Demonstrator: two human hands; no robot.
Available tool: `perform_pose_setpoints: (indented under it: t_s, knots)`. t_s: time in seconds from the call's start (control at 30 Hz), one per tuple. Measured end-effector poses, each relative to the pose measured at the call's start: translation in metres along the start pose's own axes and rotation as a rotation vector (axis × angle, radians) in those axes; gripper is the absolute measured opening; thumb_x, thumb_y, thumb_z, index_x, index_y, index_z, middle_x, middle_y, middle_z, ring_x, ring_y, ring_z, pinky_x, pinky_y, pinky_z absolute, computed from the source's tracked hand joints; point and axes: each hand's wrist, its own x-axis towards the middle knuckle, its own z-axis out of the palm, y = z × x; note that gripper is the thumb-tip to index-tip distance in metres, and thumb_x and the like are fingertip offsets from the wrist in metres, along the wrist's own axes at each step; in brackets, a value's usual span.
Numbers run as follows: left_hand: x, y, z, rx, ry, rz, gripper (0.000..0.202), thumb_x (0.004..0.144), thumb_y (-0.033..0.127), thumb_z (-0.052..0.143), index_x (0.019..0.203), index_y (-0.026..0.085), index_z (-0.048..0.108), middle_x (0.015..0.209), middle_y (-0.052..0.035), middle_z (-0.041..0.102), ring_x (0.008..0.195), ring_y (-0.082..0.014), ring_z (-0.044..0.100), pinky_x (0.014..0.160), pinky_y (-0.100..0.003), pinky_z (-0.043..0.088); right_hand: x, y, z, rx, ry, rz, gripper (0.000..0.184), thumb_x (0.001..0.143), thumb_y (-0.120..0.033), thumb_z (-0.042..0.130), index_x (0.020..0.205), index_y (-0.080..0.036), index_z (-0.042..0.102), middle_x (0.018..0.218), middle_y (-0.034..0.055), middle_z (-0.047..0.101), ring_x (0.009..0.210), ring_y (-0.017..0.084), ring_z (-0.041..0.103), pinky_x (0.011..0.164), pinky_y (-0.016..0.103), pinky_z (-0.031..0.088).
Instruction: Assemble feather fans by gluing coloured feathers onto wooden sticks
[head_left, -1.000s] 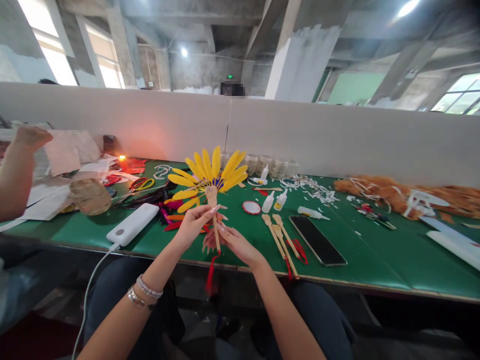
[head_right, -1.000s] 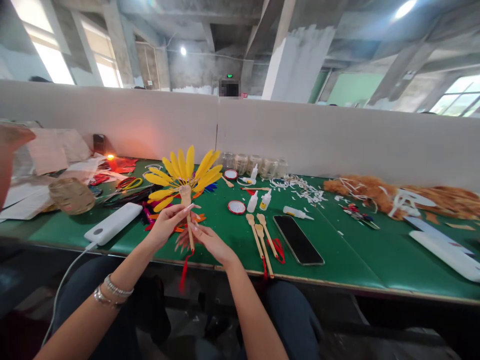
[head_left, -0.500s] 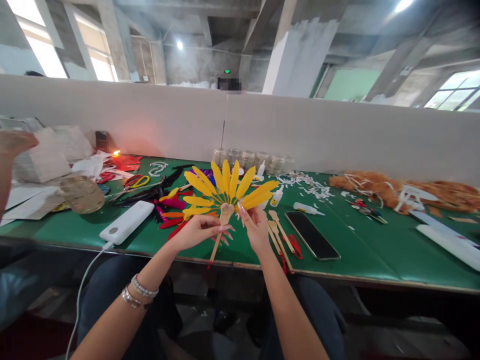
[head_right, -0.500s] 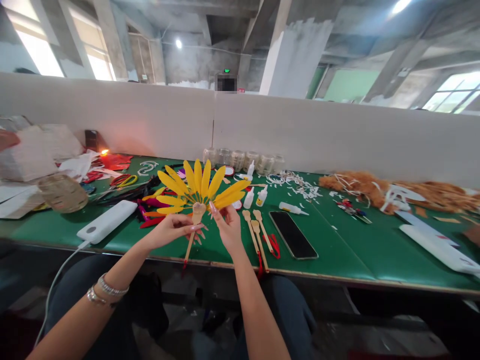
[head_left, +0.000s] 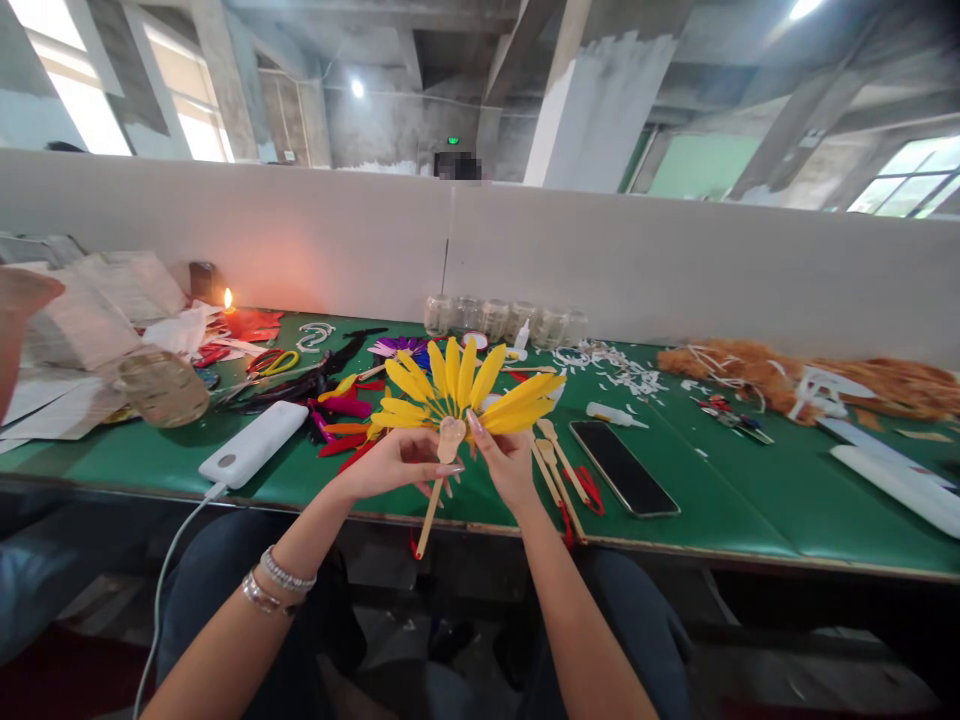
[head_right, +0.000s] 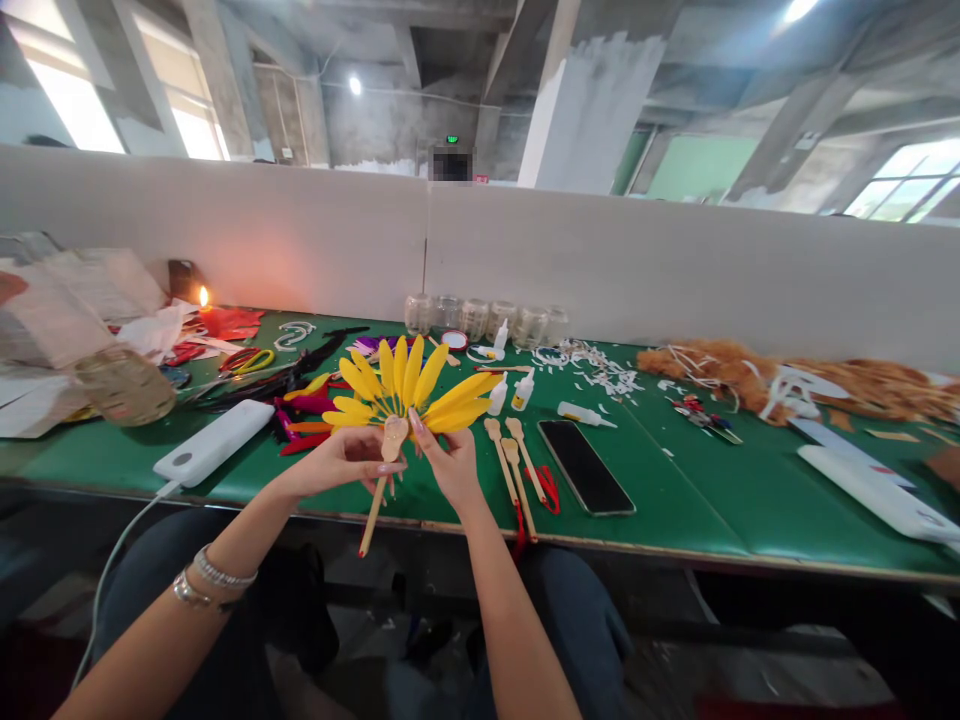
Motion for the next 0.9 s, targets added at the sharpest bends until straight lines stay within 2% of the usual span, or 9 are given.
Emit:
perform_pose_setpoints:
  t_s: [0.1,0.33,0.53,0.77,0.9]
  knots:
    - [0.000,-0.001,-0.001,-0.001,0.018,0.013,0.030,0.068,0.033,0.070,0.084,0.011,0.059,0.076,-0.0054,0.066,0.069,-0.0168,0.065,0.058,-0.025,0.055,-0.003,0.000,0.001,-0.040,0.023,-0.018,0.035,0.076,-0.039,0.058,0.049,-0.017,0.055,0.046,-0.0015,0.047,0.046,0.010,0.045,0.048,0.025,0.038]
    - [0.003,-0.002,0.001,-0.017,0.097,0.053,0.030,0.068,0.033,0.071,0.084,0.011,0.059,0.085,-0.0068,0.067,0.072,-0.0163,0.065,0.059,-0.025,0.056,-0.004,-0.001,0.000,-0.104,-0.055,-0.039,0.037,0.080,-0.037,0.054,0.050,-0.017,0.054,0.051,-0.0005,0.052,0.051,0.011,0.050,0.055,0.026,0.041]
    - [0.003,-0.003,0.002,-0.046,0.123,0.080,0.028,0.067,0.032,0.071,0.080,0.011,0.059,0.079,-0.0043,0.067,0.068,-0.0162,0.066,0.060,-0.025,0.056,-0.006,0.000,0.000,-0.132,0.026,-0.005,0.038,0.083,-0.041,0.048,0.056,-0.016,0.057,0.050,-0.0009,0.048,0.049,0.010,0.046,0.047,0.023,0.035]
    - [0.004,-0.004,0.002,-0.105,0.122,0.085,0.027,0.066,0.031,0.072,0.080,0.012,0.059,0.076,-0.0025,0.067,0.067,-0.0153,0.066,0.064,-0.027,0.057,-0.011,0.003,0.010,-0.084,0.089,0.059,0.042,0.084,-0.046,0.044,0.057,-0.016,0.053,0.048,-0.0032,0.040,0.044,0.008,0.037,0.043,0.022,0.028]
    - [0.005,-0.003,0.003,-0.112,0.139,0.071,0.028,0.064,0.032,0.073,0.077,0.011,0.058,0.073,-0.0024,0.066,0.064,-0.0148,0.065,0.061,-0.025,0.056,-0.011,0.000,0.014,-0.075,0.092,0.065,0.045,0.084,-0.049,0.042,0.053,-0.017,0.046,0.047,-0.0040,0.037,0.043,0.007,0.032,0.043,0.023,0.027]
